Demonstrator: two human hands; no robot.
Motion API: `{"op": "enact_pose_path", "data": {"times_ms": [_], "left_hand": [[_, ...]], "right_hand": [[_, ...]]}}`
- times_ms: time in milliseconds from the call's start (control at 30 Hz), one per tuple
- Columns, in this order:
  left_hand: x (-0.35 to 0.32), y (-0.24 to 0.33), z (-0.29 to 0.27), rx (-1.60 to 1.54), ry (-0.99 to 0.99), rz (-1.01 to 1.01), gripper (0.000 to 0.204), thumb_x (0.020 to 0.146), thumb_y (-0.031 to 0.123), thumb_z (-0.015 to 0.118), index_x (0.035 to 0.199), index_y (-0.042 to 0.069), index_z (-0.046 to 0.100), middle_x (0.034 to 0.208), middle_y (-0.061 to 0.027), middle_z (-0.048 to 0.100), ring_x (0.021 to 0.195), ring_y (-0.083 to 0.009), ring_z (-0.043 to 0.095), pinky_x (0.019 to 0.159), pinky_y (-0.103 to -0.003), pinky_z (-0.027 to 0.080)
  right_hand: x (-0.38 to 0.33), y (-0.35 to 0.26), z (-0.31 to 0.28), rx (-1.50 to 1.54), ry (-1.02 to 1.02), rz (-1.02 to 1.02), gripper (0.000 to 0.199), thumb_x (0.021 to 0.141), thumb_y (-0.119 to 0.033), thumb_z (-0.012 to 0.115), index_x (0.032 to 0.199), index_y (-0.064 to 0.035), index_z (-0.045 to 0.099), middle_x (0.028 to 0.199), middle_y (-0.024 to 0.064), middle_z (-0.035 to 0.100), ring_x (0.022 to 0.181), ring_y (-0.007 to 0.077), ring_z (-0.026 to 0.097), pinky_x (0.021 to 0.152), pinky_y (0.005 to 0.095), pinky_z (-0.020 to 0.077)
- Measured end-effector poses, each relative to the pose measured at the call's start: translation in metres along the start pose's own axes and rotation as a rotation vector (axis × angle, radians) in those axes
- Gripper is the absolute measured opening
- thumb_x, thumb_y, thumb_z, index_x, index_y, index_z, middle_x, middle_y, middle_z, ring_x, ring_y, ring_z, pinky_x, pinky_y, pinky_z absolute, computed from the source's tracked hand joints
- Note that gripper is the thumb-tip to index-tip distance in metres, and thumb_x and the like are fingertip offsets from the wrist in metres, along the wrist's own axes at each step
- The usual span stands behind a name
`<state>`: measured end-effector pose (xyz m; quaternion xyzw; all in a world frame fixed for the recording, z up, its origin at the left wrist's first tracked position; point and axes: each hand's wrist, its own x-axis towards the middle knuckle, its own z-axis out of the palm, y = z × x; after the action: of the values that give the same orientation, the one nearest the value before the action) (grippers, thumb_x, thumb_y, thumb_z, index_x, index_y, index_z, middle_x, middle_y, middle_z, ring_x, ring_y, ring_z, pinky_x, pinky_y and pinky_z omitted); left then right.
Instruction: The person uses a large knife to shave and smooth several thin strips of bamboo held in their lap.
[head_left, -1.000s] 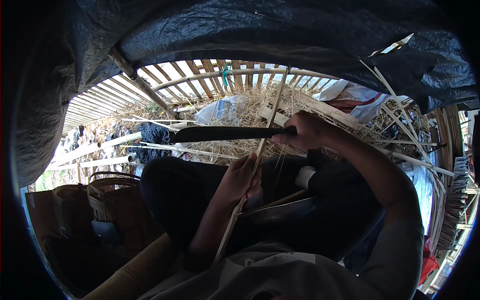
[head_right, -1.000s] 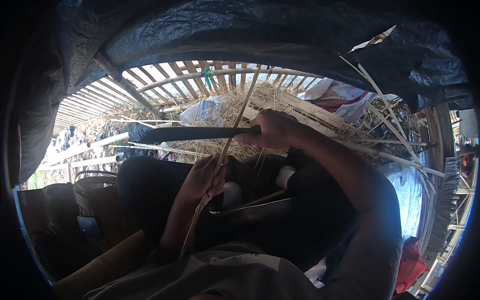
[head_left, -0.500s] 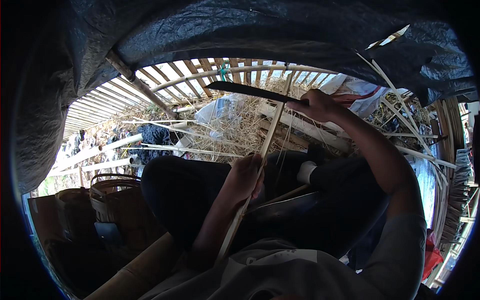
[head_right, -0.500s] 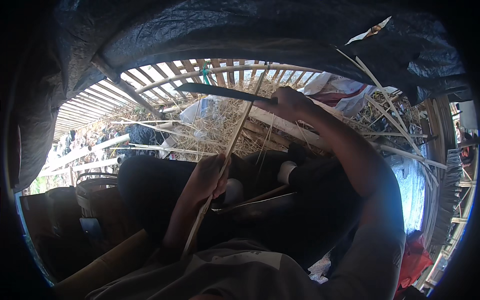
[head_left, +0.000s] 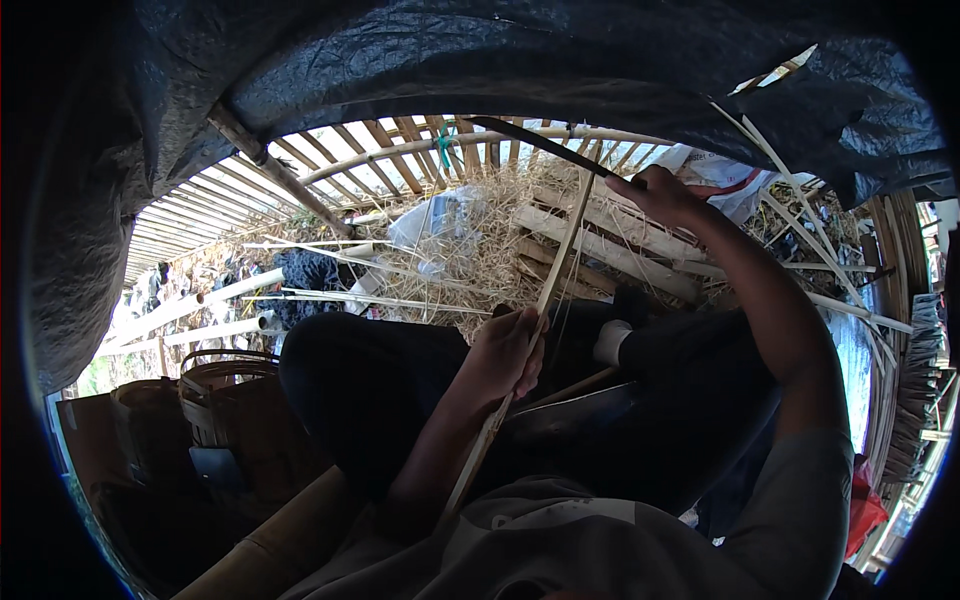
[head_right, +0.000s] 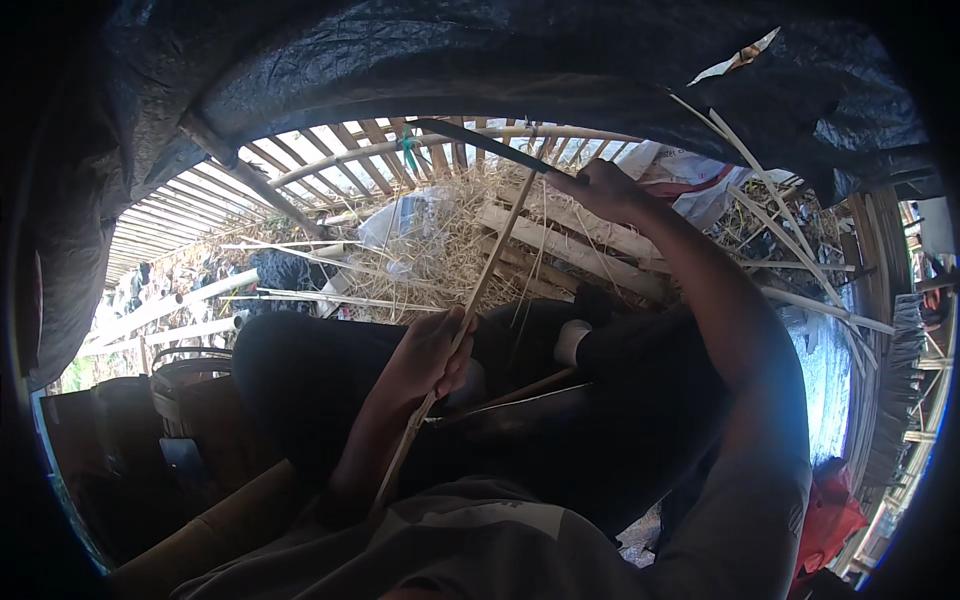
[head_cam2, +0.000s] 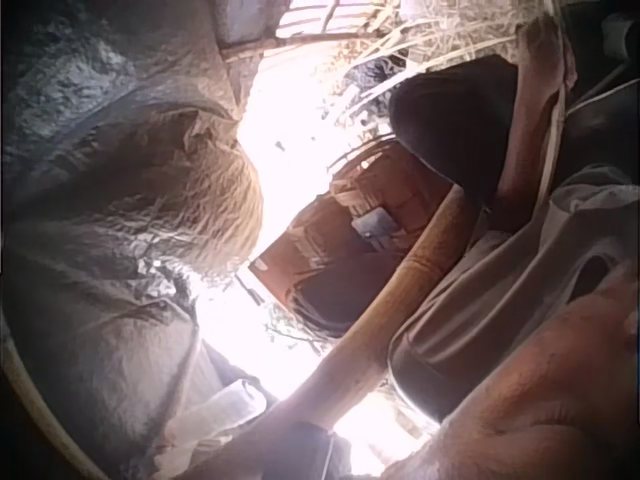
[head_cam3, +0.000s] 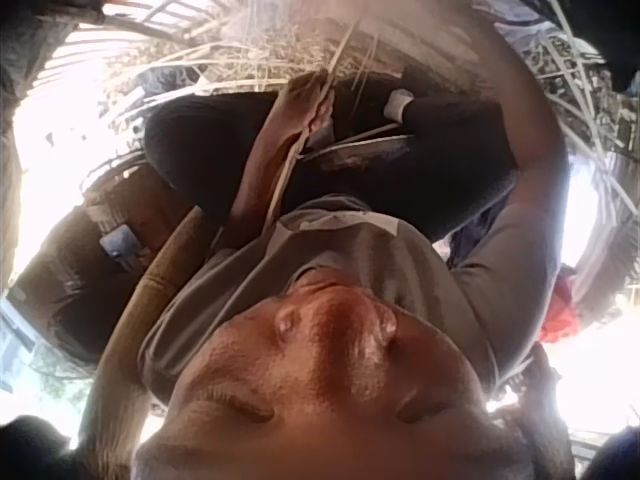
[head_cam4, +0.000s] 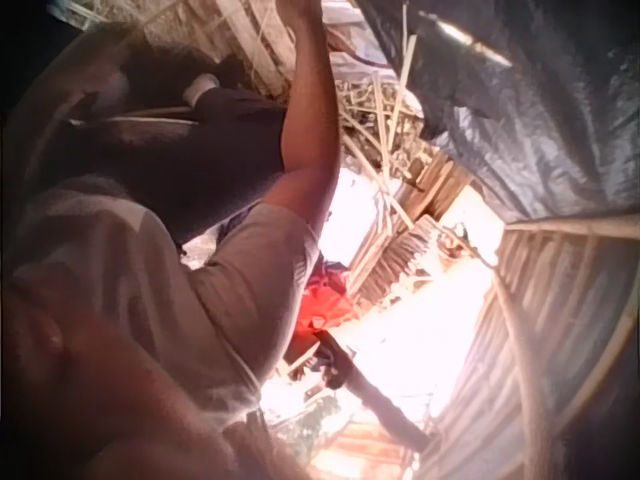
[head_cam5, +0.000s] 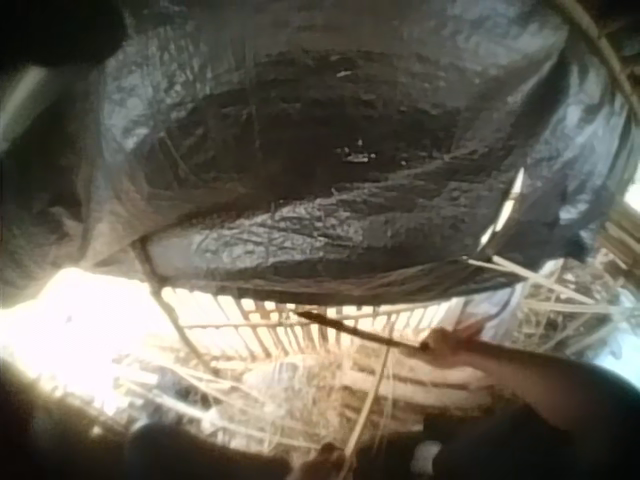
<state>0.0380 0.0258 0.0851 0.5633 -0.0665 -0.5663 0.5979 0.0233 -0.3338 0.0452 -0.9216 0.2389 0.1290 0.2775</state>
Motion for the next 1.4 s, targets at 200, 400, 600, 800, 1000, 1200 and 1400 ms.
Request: {"op": "enact_pose_path", "data": {"times_ms": [200,400,600,800,1000,1200,1400], "left_hand": [[-0.002,-0.001,-0.009,-0.055,0.031,0.002,0.037,0.109,0.032,0.032,0.100,0.001,0.050,0.053,0.0006,0.038,0.033,-0.0090,0.036,0.033,-0.025,0.032],[0.002,-0.007,-0.003,-0.126,-0.026,-0.028,0.036,0.109,0.033,0.032,0.098,0.003,0.049,0.054,0.0002,0.040,0.033,-0.0096,0.036,0.033,-0.025,0.032],[-0.009,0.011,-0.008,-0.245,-0.030,0.096,0.037,0.109,0.035,0.032,0.098,0.005,0.051,0.054,0.0017,0.039,0.033,-0.0078,0.034,0.032,-0.023,0.029],[-0.013,0.011,-0.008,-0.345,-0.024,0.091,0.034,0.106,0.037,0.042,0.108,0.004,0.051,0.057,0.0051,0.036,0.035,-0.0040,0.031,0.032,-0.020,0.026],[-0.023,0.027,-0.015,-0.481,-0.097,0.153,0.020,0.104,0.023,0.048,0.108,0.004,0.048,0.059,0.0069,0.038,0.035,-0.0011,0.033,0.032,-0.017,0.026],[-0.022,0.027,-0.022,-0.878,-0.300,0.190,0.014,0.104,0.015,0.041,0.110,0.003,0.046,0.058,0.0067,0.040,0.035,-0.0016,0.038,0.030,-0.018,0.031],[-0.022,0.027,-0.016,-0.812,-0.272,0.139,0.014,0.104,0.016,0.043,0.110,0.004,0.048,0.058,0.0074,0.039,0.035,-0.0013,0.038,0.030,-0.018,0.030]], "right_hand": [[-0.026,-0.035,0.008,0.035,-0.176,-0.163,0.080,0.084,-0.072,0.057,0.087,0.0059,0.071,0.070,0.0155,0.064,0.073,0.0252,0.066,0.068,0.0393,0.0482],[-0.001,0.011,-0.014,-0.050,0.143,0.178,0.068,0.089,-0.066,0.058,0.061,-0.0042,0.055,0.051,0.0051,0.053,0.043,0.0173,0.053,0.049,0.0370,0.0445],[0.000,0.029,-0.002,0.360,0.082,0.479,0.072,0.085,-0.075,0.053,0.060,-0.0092,0.040,0.053,0.0008,0.041,0.038,0.0110,0.038,0.036,0.0290,0.0299],[-0.041,-0.016,-0.010,0.656,-0.146,0.518,0.058,0.086,-0.063,0.063,0.074,-0.0078,0.050,0.054,-0.0017,0.041,0.040,0.0082,0.036,0.040,0.0245,0.0291],[-0.073,-0.039,-0.029,0.730,-0.034,0.336,0.034,0.083,-0.030,0.075,0.077,-0.0033,0.056,0.055,0.0039,0.053,0.039,0.0115,0.049,0.036,0.0277,0.0356],[-0.110,-0.064,-0.029,0.716,0.155,0.110,0.025,0.084,-0.015,0.072,0.071,-0.0039,0.054,0.054,0.0019,0.052,0.036,0.0106,0.048,0.035,0.0271,0.0361],[-0.119,-0.080,-0.012,0.555,0.234,-0.226,0.021,0.086,-0.019,0.071,0.085,-0.0025,0.057,0.062,0.0028,0.055,0.052,0.0118,0.055,0.049,0.0295,0.0435]]}}
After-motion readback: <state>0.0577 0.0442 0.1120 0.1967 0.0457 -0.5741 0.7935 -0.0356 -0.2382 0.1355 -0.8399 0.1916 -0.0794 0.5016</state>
